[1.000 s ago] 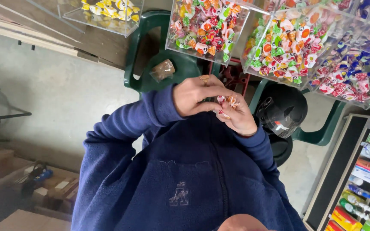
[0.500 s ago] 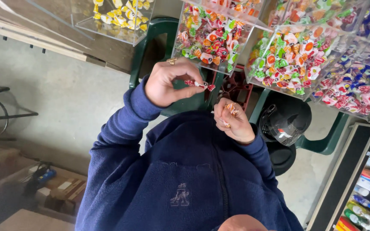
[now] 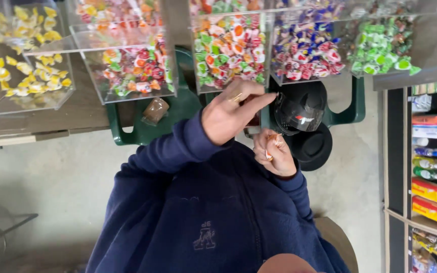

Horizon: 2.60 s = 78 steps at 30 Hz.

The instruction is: Selecting and picking various types of wrapped candies from clear acrylic display bins.

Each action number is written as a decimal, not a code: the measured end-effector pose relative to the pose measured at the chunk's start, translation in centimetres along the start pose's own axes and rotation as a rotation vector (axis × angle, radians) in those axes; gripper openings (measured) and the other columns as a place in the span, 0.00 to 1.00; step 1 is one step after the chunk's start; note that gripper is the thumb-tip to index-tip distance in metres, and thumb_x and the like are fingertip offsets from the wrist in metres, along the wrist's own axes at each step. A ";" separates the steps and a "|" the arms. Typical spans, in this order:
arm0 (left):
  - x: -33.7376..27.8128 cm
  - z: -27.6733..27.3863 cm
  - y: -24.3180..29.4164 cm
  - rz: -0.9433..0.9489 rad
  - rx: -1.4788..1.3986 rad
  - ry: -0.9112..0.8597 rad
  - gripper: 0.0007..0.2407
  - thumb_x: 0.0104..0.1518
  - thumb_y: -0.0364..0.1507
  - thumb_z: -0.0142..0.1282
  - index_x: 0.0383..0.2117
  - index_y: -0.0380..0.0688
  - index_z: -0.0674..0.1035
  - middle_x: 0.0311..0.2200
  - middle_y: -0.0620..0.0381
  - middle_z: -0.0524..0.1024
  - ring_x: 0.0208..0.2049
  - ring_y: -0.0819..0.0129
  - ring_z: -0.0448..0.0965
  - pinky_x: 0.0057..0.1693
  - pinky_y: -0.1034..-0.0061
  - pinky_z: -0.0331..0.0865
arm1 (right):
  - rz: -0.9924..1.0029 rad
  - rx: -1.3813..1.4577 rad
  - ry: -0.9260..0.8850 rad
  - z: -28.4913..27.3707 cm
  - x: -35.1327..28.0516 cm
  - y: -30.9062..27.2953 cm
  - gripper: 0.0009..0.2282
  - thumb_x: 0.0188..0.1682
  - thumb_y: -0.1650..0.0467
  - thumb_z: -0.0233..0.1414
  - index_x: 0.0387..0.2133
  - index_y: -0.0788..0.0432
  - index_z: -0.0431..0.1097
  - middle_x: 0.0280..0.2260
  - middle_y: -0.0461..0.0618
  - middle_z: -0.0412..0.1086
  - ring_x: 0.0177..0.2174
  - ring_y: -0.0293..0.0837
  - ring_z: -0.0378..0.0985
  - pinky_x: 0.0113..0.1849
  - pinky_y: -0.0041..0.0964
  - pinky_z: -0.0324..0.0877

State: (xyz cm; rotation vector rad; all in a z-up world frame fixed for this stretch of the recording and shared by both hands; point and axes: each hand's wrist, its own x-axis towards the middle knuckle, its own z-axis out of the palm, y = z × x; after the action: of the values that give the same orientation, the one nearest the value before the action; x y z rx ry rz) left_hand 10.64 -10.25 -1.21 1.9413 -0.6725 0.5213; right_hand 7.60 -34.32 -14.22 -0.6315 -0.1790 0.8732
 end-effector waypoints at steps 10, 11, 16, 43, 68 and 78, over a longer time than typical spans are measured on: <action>7.4 10.5 -5.5 0.104 0.885 0.070 0.09 0.56 0.27 0.56 0.41 0.39 0.80 0.43 0.54 0.76 0.47 0.59 0.78 0.57 0.64 0.69 | -0.140 0.076 0.196 -4.3 -6.2 -4.8 0.17 0.58 0.57 0.51 0.31 0.56 0.55 0.25 0.42 0.52 0.21 0.31 0.49 0.22 0.23 0.48; 7.3 10.3 -5.2 0.107 0.896 0.055 0.11 0.56 0.27 0.55 0.44 0.37 0.80 0.46 0.54 0.77 0.48 0.60 0.77 0.60 0.64 0.68 | -0.148 0.071 0.226 -4.1 -6.2 -5.4 0.17 0.59 0.57 0.49 0.32 0.56 0.56 0.26 0.42 0.52 0.22 0.31 0.50 0.22 0.22 0.48; 4.3 9.9 1.7 0.100 0.640 0.004 0.14 0.56 0.25 0.56 0.49 0.37 0.80 0.50 0.54 0.77 0.50 0.63 0.78 0.59 0.66 0.68 | -0.146 0.080 0.266 -4.4 -4.0 -8.8 0.14 0.61 0.59 0.45 0.35 0.56 0.58 0.28 0.43 0.57 0.23 0.32 0.55 0.23 0.24 0.51; -7.0 7.8 5.2 0.122 0.637 0.135 0.14 0.51 0.28 0.58 0.45 0.41 0.80 0.43 0.56 0.77 0.44 0.63 0.79 0.51 0.68 0.73 | -0.118 -0.414 0.003 0.5 3.1 -4.9 0.17 0.64 0.57 0.44 0.40 0.60 0.62 0.33 0.44 0.62 0.32 0.33 0.61 0.37 0.29 0.59; -9.7 -15.7 -12.2 -0.207 1.328 0.002 0.09 0.58 0.29 0.52 0.40 0.38 0.79 0.39 0.51 0.78 0.46 0.57 0.75 0.57 0.58 0.64 | 0.000 -0.171 0.167 6.7 9.4 5.9 0.15 0.63 0.59 0.41 0.39 0.60 0.60 0.28 0.45 0.59 0.21 0.31 0.52 0.22 0.24 0.48; -9.2 -16.9 -11.0 -0.086 1.409 -0.017 0.10 0.59 0.27 0.52 0.43 0.35 0.79 0.38 0.46 0.77 0.48 0.51 0.73 0.62 0.42 0.55 | -0.056 -0.151 0.166 7.0 9.4 6.3 0.15 0.64 0.60 0.41 0.40 0.60 0.61 0.27 0.45 0.58 0.22 0.32 0.54 0.22 0.25 0.49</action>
State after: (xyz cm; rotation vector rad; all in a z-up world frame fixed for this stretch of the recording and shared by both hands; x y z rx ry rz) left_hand 9.68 11.10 -6.87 3.2370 -0.1514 1.0936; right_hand 6.69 -21.11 -13.22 -0.8335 -0.1127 0.7542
